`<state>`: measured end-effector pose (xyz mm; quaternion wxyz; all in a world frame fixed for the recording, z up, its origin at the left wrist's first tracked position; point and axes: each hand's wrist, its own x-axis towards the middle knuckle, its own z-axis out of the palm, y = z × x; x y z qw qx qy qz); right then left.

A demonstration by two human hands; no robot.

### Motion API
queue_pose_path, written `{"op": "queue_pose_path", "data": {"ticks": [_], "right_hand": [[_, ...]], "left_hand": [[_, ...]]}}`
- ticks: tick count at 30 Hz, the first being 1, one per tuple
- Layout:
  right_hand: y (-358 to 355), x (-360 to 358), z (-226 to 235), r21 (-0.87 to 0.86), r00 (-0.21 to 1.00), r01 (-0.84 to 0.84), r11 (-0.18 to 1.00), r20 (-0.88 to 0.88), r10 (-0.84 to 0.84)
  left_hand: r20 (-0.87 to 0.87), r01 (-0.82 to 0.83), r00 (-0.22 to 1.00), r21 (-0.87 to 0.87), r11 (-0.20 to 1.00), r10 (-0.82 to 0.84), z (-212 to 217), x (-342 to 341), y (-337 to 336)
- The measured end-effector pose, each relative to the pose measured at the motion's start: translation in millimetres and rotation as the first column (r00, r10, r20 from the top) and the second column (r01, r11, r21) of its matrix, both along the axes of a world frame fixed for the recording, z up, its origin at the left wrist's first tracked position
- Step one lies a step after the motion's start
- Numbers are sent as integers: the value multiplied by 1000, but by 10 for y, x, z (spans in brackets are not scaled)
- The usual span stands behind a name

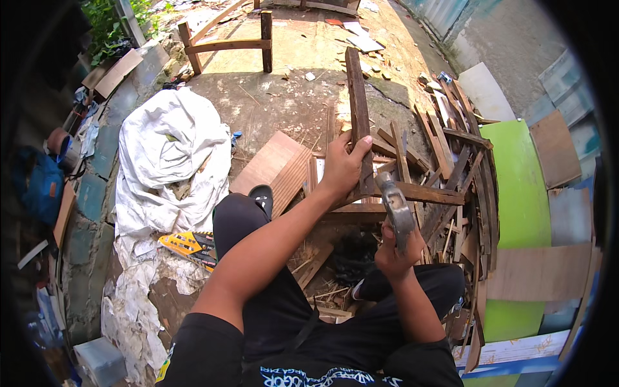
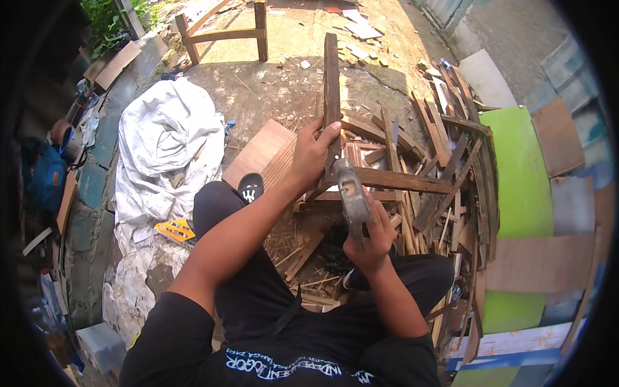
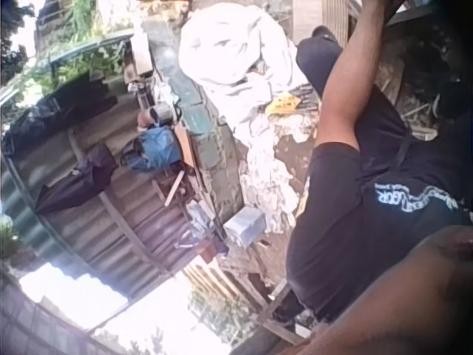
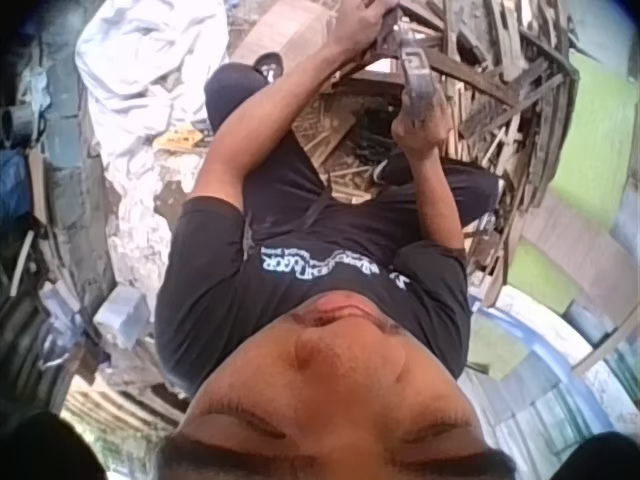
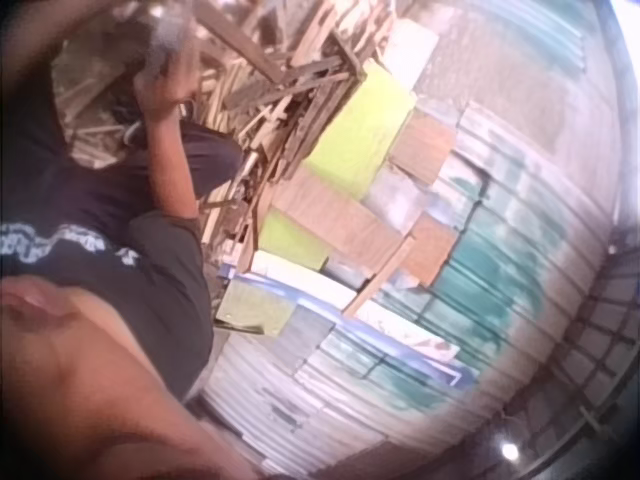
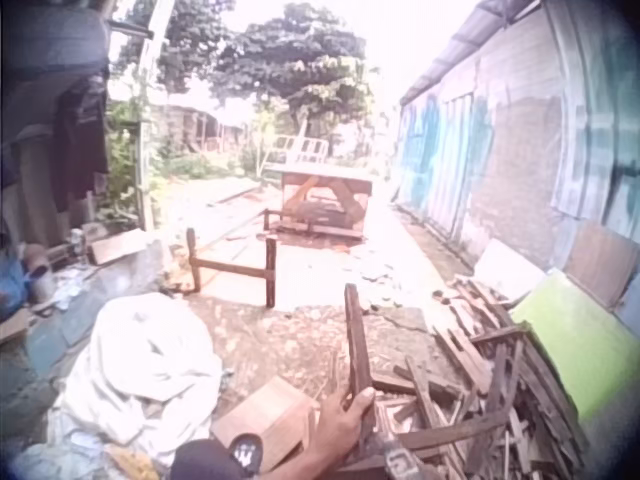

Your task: The person assembles a wooden frame by hand, aligning pieces and securing them with nails using a hammer. The person works while sitting on the ground in an outdoor area with scattered wood and debris.

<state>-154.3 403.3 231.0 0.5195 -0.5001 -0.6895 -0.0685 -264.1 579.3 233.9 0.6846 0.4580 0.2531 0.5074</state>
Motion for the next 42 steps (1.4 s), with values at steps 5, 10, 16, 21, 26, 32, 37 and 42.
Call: {"op": "queue_pose_path", "data": {"ticks": [5,10,16,21,26,32,37,42], "right_hand": [[25,-62,96,-60,1000,0,998,-20,-1],[56,-49,189,-75,1000,-25,997,-13,24],[71,-71,153,-44,998,-30,999,-51,28],[72,-67,225,-38,999,36,999,10,-36],[-72,61,664,-264,991,-50,963,-132,15],[109,283,1308,-363,971,-24,931,213,108],[244,260,1556,-517,975,-27,855,174,136],[340,292,1685,-470,971,-29,882,196,136]], "left_hand": [[4,-11,1000,4,1000,11,23,-19,-18],[-3,-9,1000,-58,998,9,96,-29,-20],[27,2,1000,-31,1000,-1,28,-28,28],[3,-2,1000,-41,999,2,8,-13,-31],[9,-27,1000,9,1000,27,-25,12,39],[-20,16,1000,8,1000,-16,-31,6,41],[-14,18,1000,13,1000,-18,6,-3,28],[7,2,1000,17,1000,-2,55,-12,18]]}}
